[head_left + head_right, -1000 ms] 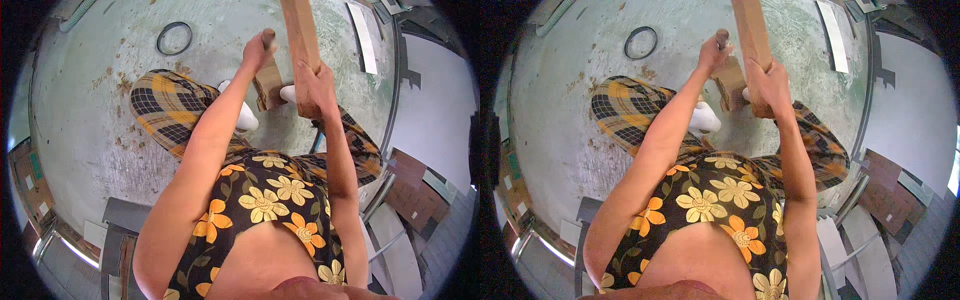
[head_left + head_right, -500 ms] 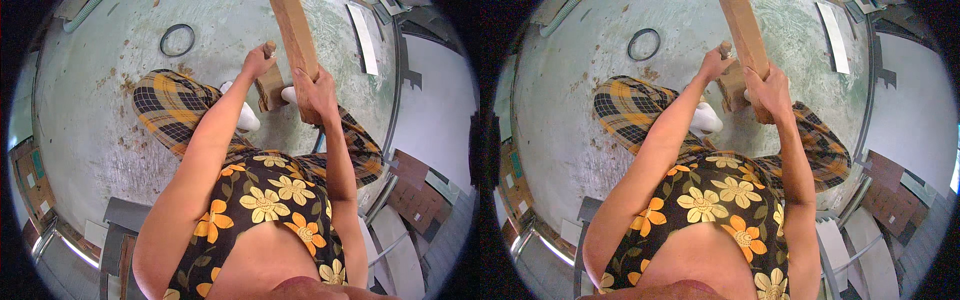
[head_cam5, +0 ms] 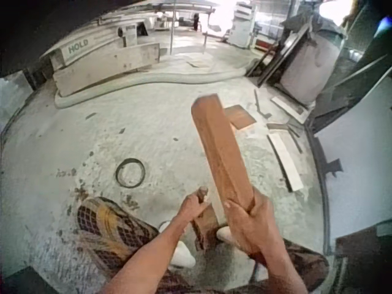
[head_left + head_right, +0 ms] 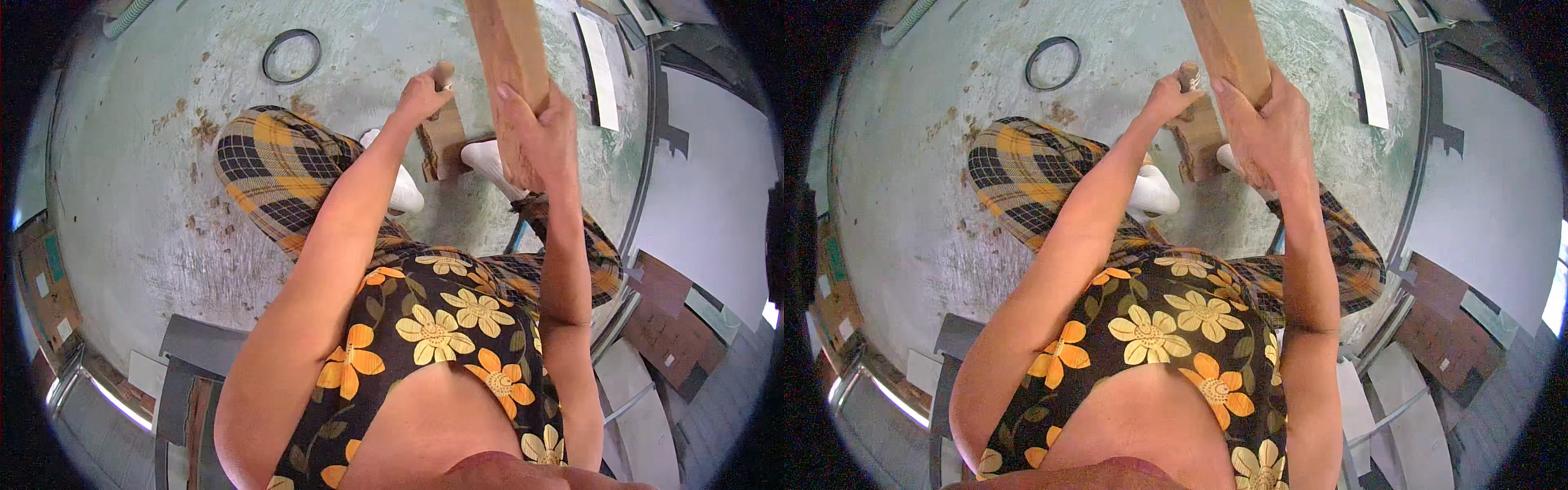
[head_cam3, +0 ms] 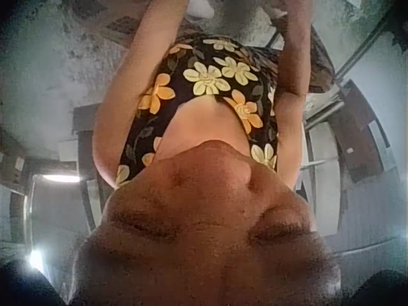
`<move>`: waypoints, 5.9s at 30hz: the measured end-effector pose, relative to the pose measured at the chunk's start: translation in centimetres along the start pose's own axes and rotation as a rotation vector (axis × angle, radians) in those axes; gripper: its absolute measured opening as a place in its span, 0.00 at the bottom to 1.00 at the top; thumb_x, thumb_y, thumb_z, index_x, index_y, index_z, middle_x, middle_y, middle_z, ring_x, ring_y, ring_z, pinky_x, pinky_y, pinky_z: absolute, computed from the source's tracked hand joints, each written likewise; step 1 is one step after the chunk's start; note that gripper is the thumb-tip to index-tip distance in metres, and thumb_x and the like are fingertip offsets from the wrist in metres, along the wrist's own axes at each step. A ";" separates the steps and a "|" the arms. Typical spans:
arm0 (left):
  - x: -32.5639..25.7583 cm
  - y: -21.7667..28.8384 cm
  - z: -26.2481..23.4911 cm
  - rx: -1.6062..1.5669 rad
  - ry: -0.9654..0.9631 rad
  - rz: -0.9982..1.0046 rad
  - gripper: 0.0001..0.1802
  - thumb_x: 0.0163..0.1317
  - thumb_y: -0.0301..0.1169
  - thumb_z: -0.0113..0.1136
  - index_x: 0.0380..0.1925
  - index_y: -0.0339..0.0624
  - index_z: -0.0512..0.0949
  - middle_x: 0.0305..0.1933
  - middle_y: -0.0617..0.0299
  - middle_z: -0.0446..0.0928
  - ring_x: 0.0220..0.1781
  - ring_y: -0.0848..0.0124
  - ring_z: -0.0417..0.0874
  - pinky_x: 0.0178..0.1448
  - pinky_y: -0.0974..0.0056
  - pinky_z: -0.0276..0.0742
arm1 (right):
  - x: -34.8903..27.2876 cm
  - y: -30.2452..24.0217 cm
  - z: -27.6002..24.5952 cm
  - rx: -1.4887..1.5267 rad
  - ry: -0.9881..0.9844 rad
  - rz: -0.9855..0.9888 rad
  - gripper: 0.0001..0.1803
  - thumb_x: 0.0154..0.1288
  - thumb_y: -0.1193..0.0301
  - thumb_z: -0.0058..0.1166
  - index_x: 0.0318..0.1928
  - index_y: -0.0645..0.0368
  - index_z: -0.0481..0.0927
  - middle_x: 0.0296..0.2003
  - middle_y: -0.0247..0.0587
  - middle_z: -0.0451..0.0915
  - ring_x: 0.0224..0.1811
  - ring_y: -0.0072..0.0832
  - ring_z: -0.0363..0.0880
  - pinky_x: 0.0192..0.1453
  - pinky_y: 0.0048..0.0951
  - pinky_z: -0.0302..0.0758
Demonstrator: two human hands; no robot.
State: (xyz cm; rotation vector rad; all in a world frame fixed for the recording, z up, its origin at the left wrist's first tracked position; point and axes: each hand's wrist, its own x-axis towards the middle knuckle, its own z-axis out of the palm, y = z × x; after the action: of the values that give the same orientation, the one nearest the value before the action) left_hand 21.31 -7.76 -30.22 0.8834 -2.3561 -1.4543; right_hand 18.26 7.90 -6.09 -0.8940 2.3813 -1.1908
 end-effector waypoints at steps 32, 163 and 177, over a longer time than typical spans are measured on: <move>-2.3 2.9 0.9 -0.045 0.074 0.165 0.24 0.50 0.44 0.70 0.45 0.45 0.78 0.40 0.53 0.82 0.43 0.55 0.83 0.47 0.57 0.77 | -4.4 9.3 -0.1 0.044 -0.016 0.176 0.26 0.58 0.58 0.59 0.46 0.70 0.77 0.30 0.48 0.82 0.33 0.27 0.79 0.40 0.32 0.76; 1.3 -0.1 1.5 -0.012 0.024 0.074 0.28 0.53 0.39 0.65 0.53 0.38 0.72 0.46 0.46 0.80 0.49 0.49 0.81 0.52 0.55 0.76 | 1.4 4.1 1.9 0.044 0.008 0.051 0.25 0.59 0.58 0.57 0.46 0.69 0.78 0.33 0.59 0.82 0.39 0.46 0.83 0.45 0.37 0.76; 1.1 0.7 1.5 -0.060 0.022 0.064 0.24 0.51 0.38 0.65 0.48 0.41 0.74 0.43 0.47 0.81 0.48 0.49 0.81 0.52 0.51 0.76 | 1.9 8.8 3.6 -0.097 -0.084 0.063 0.26 0.58 0.57 0.57 0.48 0.67 0.79 0.34 0.60 0.82 0.40 0.48 0.83 0.46 0.42 0.76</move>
State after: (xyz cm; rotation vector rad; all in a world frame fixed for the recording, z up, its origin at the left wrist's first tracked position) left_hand 19.44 -7.10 -30.48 0.7975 -2.2902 -1.4749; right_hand 15.36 8.47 -15.27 -0.8747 2.3978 -1.0019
